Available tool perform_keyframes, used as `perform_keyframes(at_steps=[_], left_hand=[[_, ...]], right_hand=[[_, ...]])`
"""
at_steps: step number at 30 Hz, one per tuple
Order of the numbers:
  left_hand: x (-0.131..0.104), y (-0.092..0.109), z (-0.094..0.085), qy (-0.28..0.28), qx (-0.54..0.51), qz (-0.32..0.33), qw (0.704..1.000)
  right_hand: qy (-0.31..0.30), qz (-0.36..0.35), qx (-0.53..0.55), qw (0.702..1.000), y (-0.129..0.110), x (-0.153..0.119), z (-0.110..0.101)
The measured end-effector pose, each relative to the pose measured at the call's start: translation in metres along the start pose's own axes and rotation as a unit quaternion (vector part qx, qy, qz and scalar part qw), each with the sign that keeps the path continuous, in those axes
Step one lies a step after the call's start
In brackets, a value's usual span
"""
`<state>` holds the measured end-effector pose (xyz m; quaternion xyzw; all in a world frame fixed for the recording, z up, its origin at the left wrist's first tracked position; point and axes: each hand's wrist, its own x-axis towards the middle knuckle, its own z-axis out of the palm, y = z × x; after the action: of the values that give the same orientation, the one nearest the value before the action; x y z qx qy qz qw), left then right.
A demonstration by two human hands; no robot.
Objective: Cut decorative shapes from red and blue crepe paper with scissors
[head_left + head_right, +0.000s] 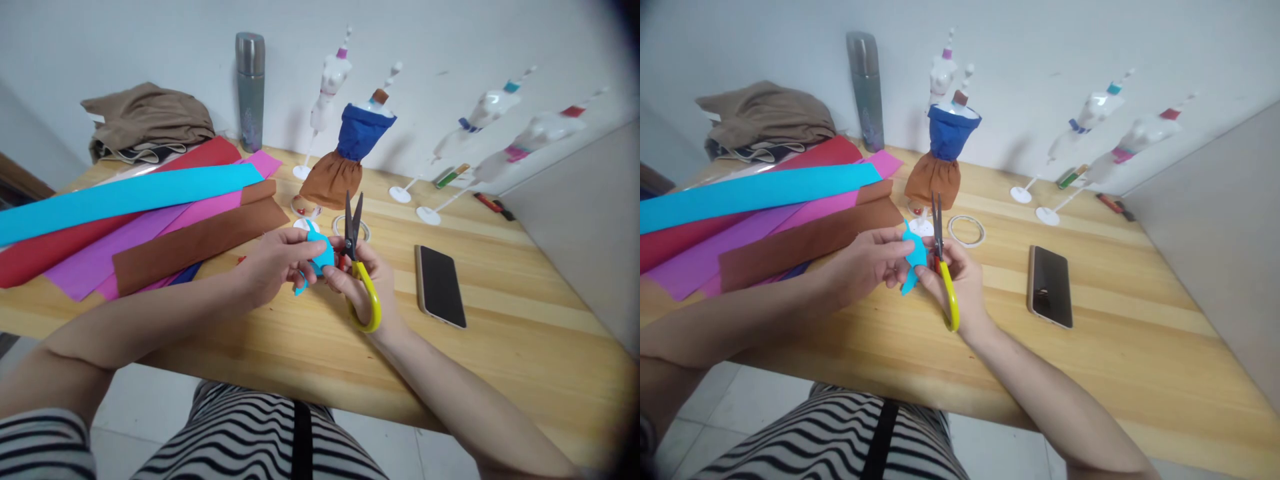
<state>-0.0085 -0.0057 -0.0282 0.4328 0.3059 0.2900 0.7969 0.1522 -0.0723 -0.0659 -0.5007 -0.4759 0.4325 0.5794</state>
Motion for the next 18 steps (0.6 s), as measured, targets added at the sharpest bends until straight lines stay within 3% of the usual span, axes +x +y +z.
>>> perform_keyframes(at_steps=[9, 14, 18], left_hand=[[0.001, -0.006, -0.001, 0.042, 0.043, 0.01, 0.998], [0.001, 0.004, -0.002, 0.089, 0.066, 0.031, 0.993], [-0.002, 0.014, -0.002, 0.079, 0.025, 0.031, 0.996]], right_hand=[[-0.019, -0.002, 0.01, 1.0, 0.003, 0.001, -0.002], [-0.052, 0.027, 0.046, 0.997, 0.008, -0.003, -0.004], [-0.084, 0.037, 0.076, 0.993, 0.011, -0.008, -0.004]])
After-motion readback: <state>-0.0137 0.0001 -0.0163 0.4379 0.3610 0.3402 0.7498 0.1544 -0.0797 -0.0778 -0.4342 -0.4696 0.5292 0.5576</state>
